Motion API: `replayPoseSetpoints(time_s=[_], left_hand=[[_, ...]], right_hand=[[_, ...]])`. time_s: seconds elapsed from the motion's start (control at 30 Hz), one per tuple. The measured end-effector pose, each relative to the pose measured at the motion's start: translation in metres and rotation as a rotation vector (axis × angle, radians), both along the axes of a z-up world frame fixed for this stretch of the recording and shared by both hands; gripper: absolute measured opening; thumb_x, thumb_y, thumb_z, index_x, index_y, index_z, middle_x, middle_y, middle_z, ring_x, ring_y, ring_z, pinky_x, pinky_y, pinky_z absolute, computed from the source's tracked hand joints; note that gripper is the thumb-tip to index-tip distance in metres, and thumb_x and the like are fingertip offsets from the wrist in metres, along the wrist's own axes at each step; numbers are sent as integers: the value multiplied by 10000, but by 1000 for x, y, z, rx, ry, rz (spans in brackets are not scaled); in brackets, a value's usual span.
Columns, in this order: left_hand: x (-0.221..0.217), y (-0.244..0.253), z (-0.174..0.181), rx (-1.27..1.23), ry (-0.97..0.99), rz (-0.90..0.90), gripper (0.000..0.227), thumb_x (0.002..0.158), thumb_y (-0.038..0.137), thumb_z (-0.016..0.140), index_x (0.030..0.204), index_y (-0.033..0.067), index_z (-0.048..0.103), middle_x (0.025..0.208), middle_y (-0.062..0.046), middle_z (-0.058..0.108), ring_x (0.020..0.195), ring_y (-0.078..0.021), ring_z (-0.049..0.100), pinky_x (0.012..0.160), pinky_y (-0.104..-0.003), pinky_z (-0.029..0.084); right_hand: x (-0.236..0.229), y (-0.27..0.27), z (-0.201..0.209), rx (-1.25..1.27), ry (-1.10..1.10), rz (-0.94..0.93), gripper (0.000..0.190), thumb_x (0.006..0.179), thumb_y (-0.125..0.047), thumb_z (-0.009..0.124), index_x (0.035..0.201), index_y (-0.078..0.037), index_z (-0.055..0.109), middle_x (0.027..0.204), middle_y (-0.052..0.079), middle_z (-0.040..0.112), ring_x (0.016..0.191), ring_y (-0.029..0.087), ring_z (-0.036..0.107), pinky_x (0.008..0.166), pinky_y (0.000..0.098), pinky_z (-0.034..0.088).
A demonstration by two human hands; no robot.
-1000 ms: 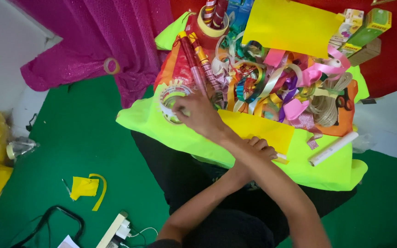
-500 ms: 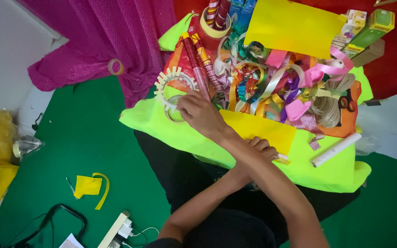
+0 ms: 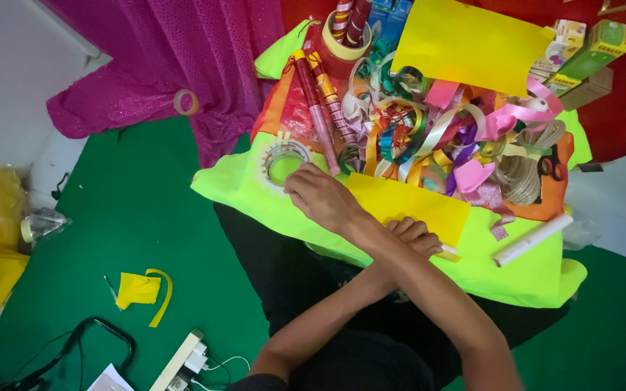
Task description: A person is crafting a decorative item by cutting yellow paper with scissors and carefully folding and rolling it around a white tube, surrounded by various colorful ribbons and craft supplies.
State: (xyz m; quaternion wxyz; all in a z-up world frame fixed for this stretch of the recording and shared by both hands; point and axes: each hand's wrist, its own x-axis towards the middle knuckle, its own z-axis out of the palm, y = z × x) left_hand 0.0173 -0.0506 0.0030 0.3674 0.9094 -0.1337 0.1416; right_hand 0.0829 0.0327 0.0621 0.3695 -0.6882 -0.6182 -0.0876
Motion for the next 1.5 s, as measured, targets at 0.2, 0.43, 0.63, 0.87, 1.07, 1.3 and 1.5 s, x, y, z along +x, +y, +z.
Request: replayPoseSetpoints(time_s=[0.2,0.43,0.63,0.87,1.07,1.3,1.5], left_hand=[[-4,5,17,13,148,-65,415,1090,483,404,906,177,615,926,48,435,853,-143,427,789,-327,320],[2,-17,-41,371,55,-43,245,1034,489,509,1050,277,631,1012,57,439,925,-114,412,844,-334,333],[6,-18,-34,-1103,412,10,373,1033,96,441,1403,56,427,1319,-80,505,1219,-160,535,995,-240,437],[6,-11,-12,-18,-104,84,75,989,319,675,995,273,734,890,98,543,922,-156,556,837,-324,429],[5,-12,1,-40,-67,89,91,1004,313,664,987,266,740,873,75,544,945,-169,596,846,-320,451],[5,-13,10,-61,-46,103,95,992,321,687,975,250,749,867,71,587,934,-180,605,816,-328,448],[5,-12,8,-78,-59,90,77,997,287,688,955,239,731,845,75,519,935,-158,585,836,-318,444]], right_hand=[[-1,-8,3,-64,65,29,90,947,-17,659,981,-89,617,885,85,658,1017,283,683,904,378,565],[-12,-64,50,-41,250,-44,41,969,-112,691,977,-121,652,1018,41,733,1111,237,686,925,366,559],[-11,-200,95,-73,596,-235,85,913,-130,763,995,-136,744,1103,64,770,1113,290,709,974,422,549],[-9,-290,52,-225,682,-493,70,860,-52,778,925,-77,768,1012,108,798,1092,364,723,949,515,546],[-7,-294,18,-300,712,-587,64,883,-139,776,943,-139,799,1065,62,801,1109,364,701,940,495,546],[-11,-286,16,-313,759,-668,81,906,-146,760,964,-116,807,1055,112,795,1057,374,708,897,472,556],[-13,-287,-2,-332,706,-742,100,895,-186,778,981,-138,793,1011,86,795,1019,342,712,861,457,568]])
